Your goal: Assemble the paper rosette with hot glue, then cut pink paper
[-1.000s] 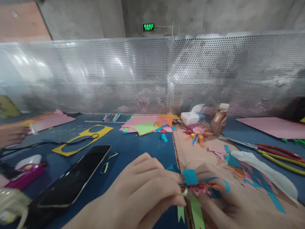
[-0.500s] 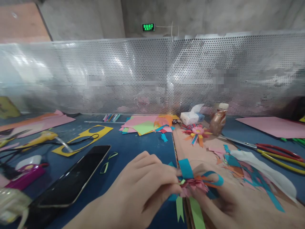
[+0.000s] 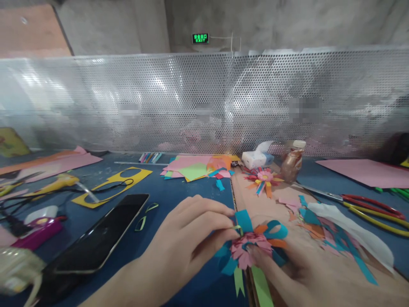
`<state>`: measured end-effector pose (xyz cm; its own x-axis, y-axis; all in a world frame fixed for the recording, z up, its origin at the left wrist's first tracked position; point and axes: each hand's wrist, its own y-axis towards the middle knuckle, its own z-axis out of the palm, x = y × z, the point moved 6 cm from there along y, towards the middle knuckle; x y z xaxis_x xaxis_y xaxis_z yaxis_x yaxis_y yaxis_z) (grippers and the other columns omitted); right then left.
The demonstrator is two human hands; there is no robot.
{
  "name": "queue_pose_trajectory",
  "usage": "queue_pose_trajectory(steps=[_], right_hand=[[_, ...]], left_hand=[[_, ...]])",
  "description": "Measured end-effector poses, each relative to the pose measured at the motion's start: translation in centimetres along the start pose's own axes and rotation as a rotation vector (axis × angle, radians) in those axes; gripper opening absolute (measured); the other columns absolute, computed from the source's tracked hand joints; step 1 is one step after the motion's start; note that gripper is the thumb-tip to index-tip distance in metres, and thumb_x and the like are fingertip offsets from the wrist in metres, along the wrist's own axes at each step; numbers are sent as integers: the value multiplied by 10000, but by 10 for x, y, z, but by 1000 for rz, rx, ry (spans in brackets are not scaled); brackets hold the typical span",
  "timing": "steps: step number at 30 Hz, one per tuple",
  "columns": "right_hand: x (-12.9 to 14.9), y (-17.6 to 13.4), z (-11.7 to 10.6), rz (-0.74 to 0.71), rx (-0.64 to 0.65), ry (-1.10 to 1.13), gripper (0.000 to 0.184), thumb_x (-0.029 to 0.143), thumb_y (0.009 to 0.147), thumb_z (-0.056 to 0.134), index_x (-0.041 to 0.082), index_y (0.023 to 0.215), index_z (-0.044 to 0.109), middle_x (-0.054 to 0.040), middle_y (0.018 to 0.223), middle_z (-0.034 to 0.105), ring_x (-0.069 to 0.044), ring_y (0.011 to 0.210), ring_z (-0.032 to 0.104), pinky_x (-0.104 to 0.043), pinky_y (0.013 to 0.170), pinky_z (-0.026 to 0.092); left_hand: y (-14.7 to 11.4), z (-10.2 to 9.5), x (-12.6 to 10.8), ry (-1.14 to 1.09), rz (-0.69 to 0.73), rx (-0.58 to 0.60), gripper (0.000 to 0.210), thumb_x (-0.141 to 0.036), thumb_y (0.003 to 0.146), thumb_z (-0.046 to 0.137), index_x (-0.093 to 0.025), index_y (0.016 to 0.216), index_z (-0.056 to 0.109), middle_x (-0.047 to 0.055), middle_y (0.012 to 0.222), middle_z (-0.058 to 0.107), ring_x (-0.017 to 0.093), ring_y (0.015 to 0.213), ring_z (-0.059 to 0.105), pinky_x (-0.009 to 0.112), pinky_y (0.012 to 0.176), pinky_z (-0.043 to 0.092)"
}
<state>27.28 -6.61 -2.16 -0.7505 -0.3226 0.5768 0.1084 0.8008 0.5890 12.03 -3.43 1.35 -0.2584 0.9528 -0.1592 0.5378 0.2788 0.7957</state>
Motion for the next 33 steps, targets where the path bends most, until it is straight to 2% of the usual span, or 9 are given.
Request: queue_pose_trajectory(steps=[3,6,12,14,19,24,27,30,33], right_hand=[[0,2,5,62,85,139,164,325,777,507,263,742,655,22,647,669,-146,587,638,-195,531,518],[2,6,2,110,113,150,172,336,772,510,262,785,665,15,687,681,-152,612,642,-199,550,518],[3,8,-14,80,-39,-45,218,378,697,588,264,512,597,30,404,551,-147,426,573,-190,361,426],[4,8,-14,64,-37,-62,226,372,702,583,260,506,595,30,414,566,-143,405,562,-192,334,405],[8,11,-6,62,29,56,193,316,745,538,242,584,614,36,557,647,-133,493,607,-174,431,474],[-3,6,8,194,86,245,189,345,738,558,208,630,629,12,600,656,-152,574,627,-198,518,510],[-7,3,11,262,48,343,192,366,725,571,204,646,635,5,630,658,-153,599,625,-202,539,509],[-4,4,5,278,7,335,183,363,712,586,218,606,623,11,589,639,-148,565,613,-194,518,499],[2,8,2,231,64,253,162,332,705,593,234,581,627,20,557,637,-146,533,608,-185,483,492]], left_hand=[[0,-2,2,-2,-35,-43,50,-156,811,555,-176,849,581,21,896,650,100,831,598,200,749,475],[-1,-5,7,-22,-118,-99,84,-200,813,555,-189,892,579,34,926,632,115,857,583,208,726,486],[-2,-5,14,-72,-254,-119,108,-189,783,574,-210,889,574,21,950,606,123,884,559,211,684,483],[-2,-3,15,-103,-272,-130,99,-180,768,589,-211,861,576,15,924,610,127,882,564,228,701,484],[-2,1,16,-178,-295,-142,88,-148,758,581,-210,821,578,19,911,609,134,863,575,247,687,489],[-3,1,15,-183,-273,-154,81,-136,766,565,-208,800,580,23,919,597,137,880,571,278,754,485],[-4,1,15,-163,-273,-161,76,-141,763,565,-209,796,576,30,928,594,144,875,570,274,713,484],[-4,0,16,-156,-297,-183,164,-146,752,570,-219,897,551,35,973,594,148,870,563,263,656,474],[-5,-1,18,-171,-333,-204,218,-151,751,566,-222,954,526,33,987,600,146,864,562,271,669,475]])
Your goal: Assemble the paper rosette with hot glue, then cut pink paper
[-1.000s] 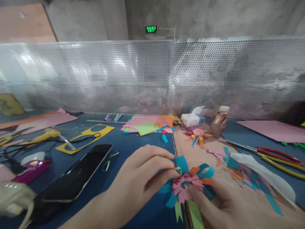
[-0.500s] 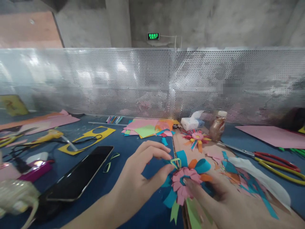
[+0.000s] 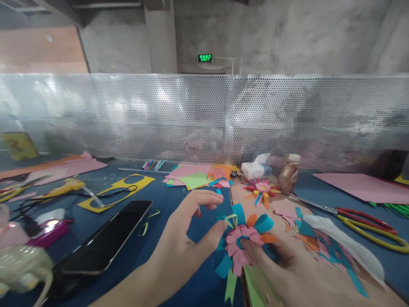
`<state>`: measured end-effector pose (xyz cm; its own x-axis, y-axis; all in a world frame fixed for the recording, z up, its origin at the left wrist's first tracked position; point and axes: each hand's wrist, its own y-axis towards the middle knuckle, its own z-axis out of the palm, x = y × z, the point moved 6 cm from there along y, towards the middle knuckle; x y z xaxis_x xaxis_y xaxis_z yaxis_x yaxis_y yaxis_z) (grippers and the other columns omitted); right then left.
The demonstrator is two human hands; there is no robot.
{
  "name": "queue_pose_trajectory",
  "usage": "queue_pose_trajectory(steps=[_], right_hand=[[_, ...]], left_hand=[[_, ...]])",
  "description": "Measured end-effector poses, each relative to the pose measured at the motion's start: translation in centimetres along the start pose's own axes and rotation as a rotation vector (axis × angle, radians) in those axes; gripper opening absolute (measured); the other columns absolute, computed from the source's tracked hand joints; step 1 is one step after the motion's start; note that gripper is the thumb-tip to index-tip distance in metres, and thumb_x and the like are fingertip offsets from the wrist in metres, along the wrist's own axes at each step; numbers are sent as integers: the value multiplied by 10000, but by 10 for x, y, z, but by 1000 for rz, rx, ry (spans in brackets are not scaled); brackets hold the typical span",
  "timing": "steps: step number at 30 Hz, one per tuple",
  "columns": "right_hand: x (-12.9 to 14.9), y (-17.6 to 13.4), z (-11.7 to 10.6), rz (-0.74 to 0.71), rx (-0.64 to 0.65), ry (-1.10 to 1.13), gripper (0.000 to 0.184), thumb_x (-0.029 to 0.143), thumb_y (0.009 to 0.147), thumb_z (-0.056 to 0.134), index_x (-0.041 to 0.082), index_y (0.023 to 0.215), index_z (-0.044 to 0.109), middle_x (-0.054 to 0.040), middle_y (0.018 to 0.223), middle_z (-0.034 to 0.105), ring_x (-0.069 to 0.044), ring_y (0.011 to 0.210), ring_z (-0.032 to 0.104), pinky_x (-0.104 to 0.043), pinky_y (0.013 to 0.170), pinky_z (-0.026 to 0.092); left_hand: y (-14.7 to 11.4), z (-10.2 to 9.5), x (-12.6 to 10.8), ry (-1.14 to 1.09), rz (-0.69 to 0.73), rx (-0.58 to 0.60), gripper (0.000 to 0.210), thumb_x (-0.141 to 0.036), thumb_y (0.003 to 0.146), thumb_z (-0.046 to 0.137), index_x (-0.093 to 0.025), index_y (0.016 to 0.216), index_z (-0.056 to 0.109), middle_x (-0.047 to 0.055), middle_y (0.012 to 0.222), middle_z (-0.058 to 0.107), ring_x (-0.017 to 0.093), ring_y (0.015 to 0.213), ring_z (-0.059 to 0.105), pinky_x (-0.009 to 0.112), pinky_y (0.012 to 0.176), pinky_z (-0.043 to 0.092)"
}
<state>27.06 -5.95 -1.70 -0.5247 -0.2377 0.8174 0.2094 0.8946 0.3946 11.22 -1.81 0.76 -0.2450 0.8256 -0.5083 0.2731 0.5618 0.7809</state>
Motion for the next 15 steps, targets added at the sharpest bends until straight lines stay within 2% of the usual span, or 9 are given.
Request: queue_pose_trajectory(steps=[6,15], right_hand=[[-10,-1,3,-26,-74,29,198,336,723,584,212,570,606,9,542,603,-140,515,577,-197,469,482],[-6,-2,3,-18,-18,39,203,351,743,563,215,596,596,4,580,625,-152,557,604,-208,508,503]], left_hand=[[1,1,1,-41,-4,31,59,-167,781,554,-210,810,581,40,993,584,161,976,556,322,824,480],[-3,1,3,-58,-50,5,55,-179,778,565,-207,738,590,33,989,580,156,960,571,328,826,495]])
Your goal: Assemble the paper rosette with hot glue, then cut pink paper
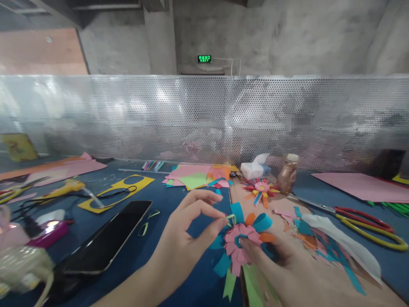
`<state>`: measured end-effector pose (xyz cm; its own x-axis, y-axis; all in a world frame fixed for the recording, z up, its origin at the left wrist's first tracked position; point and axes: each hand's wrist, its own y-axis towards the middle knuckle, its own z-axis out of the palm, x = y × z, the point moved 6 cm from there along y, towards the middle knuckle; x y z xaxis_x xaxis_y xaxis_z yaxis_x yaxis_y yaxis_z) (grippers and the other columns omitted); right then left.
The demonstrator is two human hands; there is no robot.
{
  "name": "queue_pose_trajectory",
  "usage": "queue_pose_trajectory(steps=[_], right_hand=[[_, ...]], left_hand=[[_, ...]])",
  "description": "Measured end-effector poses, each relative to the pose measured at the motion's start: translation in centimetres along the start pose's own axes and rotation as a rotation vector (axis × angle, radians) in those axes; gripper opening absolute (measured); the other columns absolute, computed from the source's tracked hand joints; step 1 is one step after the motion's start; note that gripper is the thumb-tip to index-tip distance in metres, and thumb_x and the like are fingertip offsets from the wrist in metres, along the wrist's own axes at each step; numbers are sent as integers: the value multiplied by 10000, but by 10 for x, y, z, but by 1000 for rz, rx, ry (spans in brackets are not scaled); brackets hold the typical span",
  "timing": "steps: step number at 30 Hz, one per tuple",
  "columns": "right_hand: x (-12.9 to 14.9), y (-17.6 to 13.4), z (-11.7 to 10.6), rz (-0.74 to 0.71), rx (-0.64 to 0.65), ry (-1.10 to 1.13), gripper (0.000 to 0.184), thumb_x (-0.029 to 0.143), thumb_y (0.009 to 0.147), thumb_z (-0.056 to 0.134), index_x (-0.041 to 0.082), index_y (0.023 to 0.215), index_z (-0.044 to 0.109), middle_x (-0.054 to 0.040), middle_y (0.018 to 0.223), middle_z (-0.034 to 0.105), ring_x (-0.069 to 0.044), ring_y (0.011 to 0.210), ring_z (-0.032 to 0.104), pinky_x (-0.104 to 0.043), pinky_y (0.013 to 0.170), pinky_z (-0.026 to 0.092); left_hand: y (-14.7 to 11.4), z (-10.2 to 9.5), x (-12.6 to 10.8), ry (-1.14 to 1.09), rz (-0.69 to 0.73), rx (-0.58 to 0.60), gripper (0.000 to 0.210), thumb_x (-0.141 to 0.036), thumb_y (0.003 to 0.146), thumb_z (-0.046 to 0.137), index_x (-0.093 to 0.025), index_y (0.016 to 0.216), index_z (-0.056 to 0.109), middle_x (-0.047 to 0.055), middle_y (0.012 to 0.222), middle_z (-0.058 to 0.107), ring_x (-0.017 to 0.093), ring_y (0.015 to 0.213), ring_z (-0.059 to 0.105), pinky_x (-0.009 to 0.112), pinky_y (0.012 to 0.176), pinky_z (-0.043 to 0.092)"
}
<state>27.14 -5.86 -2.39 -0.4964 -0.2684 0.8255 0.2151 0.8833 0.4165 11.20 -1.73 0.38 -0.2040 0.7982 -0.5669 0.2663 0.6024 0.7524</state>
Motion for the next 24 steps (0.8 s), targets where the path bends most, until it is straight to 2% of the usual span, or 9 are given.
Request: queue_pose_trajectory(steps=[5,7,10,13,18,20,24], right_hand=[[11,3,-5,-51,40,-79,193,313,750,537,230,585,594,21,578,656,-156,546,634,-192,490,514],[13,3,-6,-52,35,-92,193,317,748,534,234,586,600,25,565,654,-152,529,632,-186,471,509],[8,0,-4,7,32,-64,177,328,734,544,236,599,614,22,568,650,-150,538,629,-186,481,505],[1,-3,-2,63,-52,36,158,327,709,547,232,608,623,24,591,647,-149,571,624,-193,519,500],[-3,-6,4,73,-100,117,159,351,693,558,228,632,637,21,617,659,-154,609,626,-203,564,500],[-2,-6,4,65,-95,107,164,358,697,553,231,652,647,19,623,668,-156,606,629,-206,565,505],[1,-5,3,57,-61,62,174,376,704,548,239,652,643,18,632,675,-158,609,638,-204,571,514]], left_hand=[[0,1,1,-23,-30,12,62,-193,784,554,-207,730,580,32,990,582,164,977,566,334,828,489],[-1,2,2,-31,-55,15,53,-209,777,558,-217,827,574,39,1019,579,177,1004,551,346,831,480],[-2,7,7,-76,-132,52,384,-248,718,620,-234,1072,474,63,1062,575,199,1002,546,371,822,472],[-6,18,10,-143,-228,124,564,-211,651,661,-238,1146,393,50,988,599,193,930,576,381,822,465],[-11,30,13,-268,-432,205,484,-174,658,627,-229,1091,417,27,933,634,181,889,599,356,838,455],[-12,31,15,-303,-503,200,420,-195,678,613,-218,1055,431,28,911,644,175,860,607,336,814,459],[-11,31,18,-335,-541,159,387,-207,671,617,-213,1017,442,27,903,650,171,864,600,327,809,444]])
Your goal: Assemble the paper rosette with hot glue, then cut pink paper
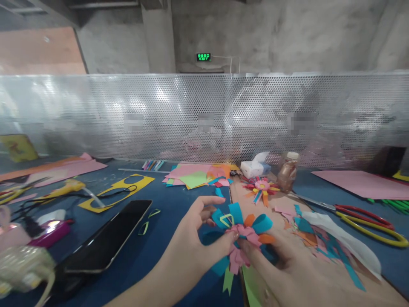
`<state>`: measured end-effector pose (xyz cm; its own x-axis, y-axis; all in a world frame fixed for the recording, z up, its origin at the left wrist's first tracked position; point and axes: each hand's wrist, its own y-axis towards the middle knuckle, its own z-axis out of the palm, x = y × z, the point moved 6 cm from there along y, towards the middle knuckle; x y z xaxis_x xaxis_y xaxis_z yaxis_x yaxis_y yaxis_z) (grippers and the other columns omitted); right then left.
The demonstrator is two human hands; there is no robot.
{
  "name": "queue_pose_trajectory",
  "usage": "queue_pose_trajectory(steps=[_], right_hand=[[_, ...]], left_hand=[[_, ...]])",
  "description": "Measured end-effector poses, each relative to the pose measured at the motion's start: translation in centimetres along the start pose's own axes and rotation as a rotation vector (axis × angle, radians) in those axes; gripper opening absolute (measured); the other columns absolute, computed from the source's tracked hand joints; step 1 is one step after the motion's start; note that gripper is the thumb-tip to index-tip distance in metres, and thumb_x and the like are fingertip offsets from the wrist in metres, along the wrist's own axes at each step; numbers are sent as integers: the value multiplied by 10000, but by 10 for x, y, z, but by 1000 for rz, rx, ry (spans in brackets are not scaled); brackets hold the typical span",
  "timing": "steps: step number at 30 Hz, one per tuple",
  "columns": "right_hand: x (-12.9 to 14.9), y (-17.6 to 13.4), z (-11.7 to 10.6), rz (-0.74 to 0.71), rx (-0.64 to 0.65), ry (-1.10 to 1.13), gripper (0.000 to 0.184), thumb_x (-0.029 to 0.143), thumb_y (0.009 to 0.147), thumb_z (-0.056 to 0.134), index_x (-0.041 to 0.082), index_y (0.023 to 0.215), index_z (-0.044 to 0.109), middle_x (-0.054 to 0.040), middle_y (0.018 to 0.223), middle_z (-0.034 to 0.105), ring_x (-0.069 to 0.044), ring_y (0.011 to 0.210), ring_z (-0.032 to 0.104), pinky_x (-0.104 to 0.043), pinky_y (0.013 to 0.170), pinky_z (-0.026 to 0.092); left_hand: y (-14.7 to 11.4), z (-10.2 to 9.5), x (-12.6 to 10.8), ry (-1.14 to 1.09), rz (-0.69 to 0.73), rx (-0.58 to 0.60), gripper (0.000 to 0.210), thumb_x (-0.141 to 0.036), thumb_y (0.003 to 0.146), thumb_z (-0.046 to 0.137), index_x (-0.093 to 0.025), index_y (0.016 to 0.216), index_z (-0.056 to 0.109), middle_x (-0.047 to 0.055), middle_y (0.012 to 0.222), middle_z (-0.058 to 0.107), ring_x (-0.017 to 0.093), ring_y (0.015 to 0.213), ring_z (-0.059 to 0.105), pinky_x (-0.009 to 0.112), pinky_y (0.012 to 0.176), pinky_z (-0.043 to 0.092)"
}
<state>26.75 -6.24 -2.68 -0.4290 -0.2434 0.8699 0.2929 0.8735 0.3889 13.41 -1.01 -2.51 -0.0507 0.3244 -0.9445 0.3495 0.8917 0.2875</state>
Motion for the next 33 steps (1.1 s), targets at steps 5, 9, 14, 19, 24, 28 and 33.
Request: queue_pose_trajectory(steps=[5,9,14,19,24,28,33], right_hand=[[3,-1,5,7,56,85,147,358,699,546,258,681,653,24,700,695,-175,670,659,-210,611,531],[2,-3,6,16,-17,155,141,363,692,557,262,684,656,22,718,696,-174,666,656,-210,612,529],[7,-2,1,-93,22,-73,174,358,738,529,257,724,671,17,669,688,-159,624,654,-184,554,519],[20,-3,-9,-332,-74,-478,207,381,769,515,261,740,680,13,575,656,-134,487,606,-171,443,471],[27,-9,-12,-475,-178,-704,226,422,752,527,272,638,653,35,356,515,-104,259,406,-224,239,222],[25,-10,-11,-465,-188,-734,236,424,756,525,265,628,645,42,311,457,-99,243,370,-227,239,199],[22,-7,-8,-373,-110,-598,217,385,770,510,244,686,652,33,453,577,-93,336,477,-169,330,361]], left_hand=[[2,1,5,-111,-57,-13,411,-214,662,633,-210,1023,436,4,847,655,139,795,596,288,752,454],[2,2,7,-192,-102,-21,416,-206,657,644,-203,1015,432,-17,779,652,111,704,588,248,680,460],[-3,1,4,-202,-97,-44,415,-190,646,658,-210,997,437,-31,757,646,107,704,598,222,660,463],[-7,0,1,-190,-47,-45,399,-190,661,660,-234,988,435,-49,761,628,93,704,599,194,649,467],[-8,1,1,-224,-58,-36,406,-189,659,664,-235,993,439,-53,745,611,86,674,582,185,634,469],[-8,0,1,-253,-103,-21,413,-189,659,665,-236,1008,450,-61,730,601,83,678,577,182,640,460],[-6,-1,5,-310,-173,-10,502,-182,635,679,-217,1084,457,-40,742,620,106,728,584,218,691,455]])
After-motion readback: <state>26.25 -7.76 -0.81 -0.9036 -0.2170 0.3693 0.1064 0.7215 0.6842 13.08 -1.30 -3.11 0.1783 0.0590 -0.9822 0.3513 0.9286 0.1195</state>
